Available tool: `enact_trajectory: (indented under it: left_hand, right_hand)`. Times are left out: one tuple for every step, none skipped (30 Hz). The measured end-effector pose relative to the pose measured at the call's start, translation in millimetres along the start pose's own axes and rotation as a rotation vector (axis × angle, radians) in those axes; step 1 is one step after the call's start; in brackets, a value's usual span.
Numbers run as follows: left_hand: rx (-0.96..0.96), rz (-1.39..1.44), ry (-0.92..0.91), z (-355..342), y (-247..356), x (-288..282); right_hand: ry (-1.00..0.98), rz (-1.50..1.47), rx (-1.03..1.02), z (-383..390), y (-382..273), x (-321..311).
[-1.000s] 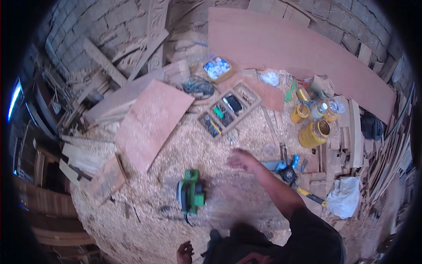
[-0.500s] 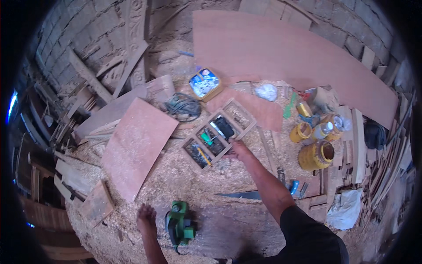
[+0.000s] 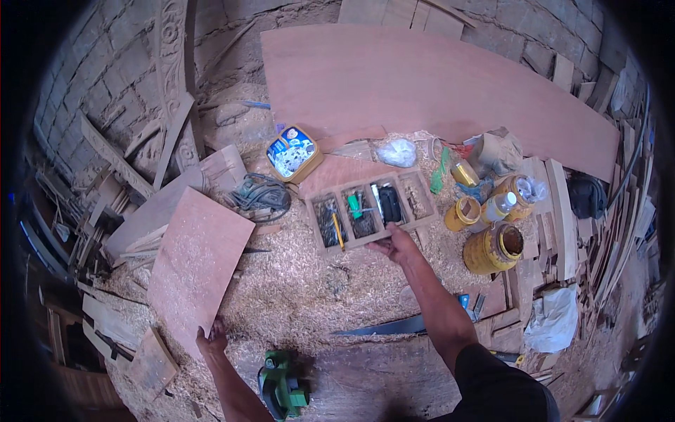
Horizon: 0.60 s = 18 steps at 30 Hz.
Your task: The person spreads glue onto the edge of a wooden board using a stick, positions a wooden strip onto the glued edge, and hammers nails into the strip using a hammer.
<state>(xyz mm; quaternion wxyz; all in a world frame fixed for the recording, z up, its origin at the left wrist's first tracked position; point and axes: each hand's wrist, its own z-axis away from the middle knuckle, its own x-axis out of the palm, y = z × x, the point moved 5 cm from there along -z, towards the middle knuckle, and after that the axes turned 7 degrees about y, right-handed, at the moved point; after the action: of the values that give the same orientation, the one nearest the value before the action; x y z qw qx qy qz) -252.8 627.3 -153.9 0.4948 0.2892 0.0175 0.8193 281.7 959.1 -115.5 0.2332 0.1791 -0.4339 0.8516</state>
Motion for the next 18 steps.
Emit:
enact_trajectory:
  left_hand:
    - [0.013,0.065,0.026,-6,2,-5]
    - [0.010,0.057,0.019,-11,4,-9]
    - [0.077,0.011,-0.119,-13,12,-8]
    - [0.154,-0.030,-0.257,-15,28,-9]
    - [0.114,-0.027,-0.375,-12,36,-8]
    - [0.119,-0.030,-0.378,-13,43,-9]
    - [0.139,-0.064,-0.455,-2,40,-6]
    - [0.163,-0.099,-0.536,15,40,-3]
    - [0.183,-0.060,-0.609,31,46,-3]
    - [0.188,-0.068,-0.607,41,48,-6]
    - [0.216,-0.087,-0.611,49,50,-11]
    - [0.241,-0.106,-0.616,58,49,-16]
    - [0.279,-0.095,-0.617,70,44,-19]
    - [0.272,-0.104,-0.616,83,31,-19]
    - [0.272,-0.120,-0.640,97,17,-18]
    - [0.283,-0.130,-0.666,117,6,-16]
    - [0.283,-0.170,-0.692,132,-5,-14]
    - [0.285,-0.170,-0.688,136,-18,-13]
  right_hand:
    - [0.026,-0.013,-0.001,-9,-7,5]
    - [0.029,-0.021,-0.007,-18,-14,7]
    - [0.020,-0.040,-0.018,-28,-20,10]
    - [0.001,-0.059,-0.023,-40,-22,16]
    - [0.009,-0.082,0.009,-49,-25,15]
    - [0.007,-0.088,0.011,-56,-26,13]
    - [0.010,-0.109,0.020,-61,-24,4]
    - [0.009,-0.134,0.031,-64,-22,-3]
    - [-0.008,-0.150,0.040,-61,-20,0]
    - [-0.005,-0.156,0.046,-61,-20,-1]
    - [-0.061,-0.128,0.050,-60,-21,1]
    - [-0.116,-0.100,0.052,-57,-21,1]
    - [-0.168,-0.077,0.084,-59,-21,-2]
    - [-0.159,-0.082,0.083,-55,-20,-4]
    - [-0.148,-0.069,0.122,-51,-18,-7]
    - [-0.151,-0.057,0.165,-42,-16,-1]
    - [-0.115,-0.008,0.137,-31,-14,2]
    - [-0.115,-0.006,0.142,-16,-11,4]
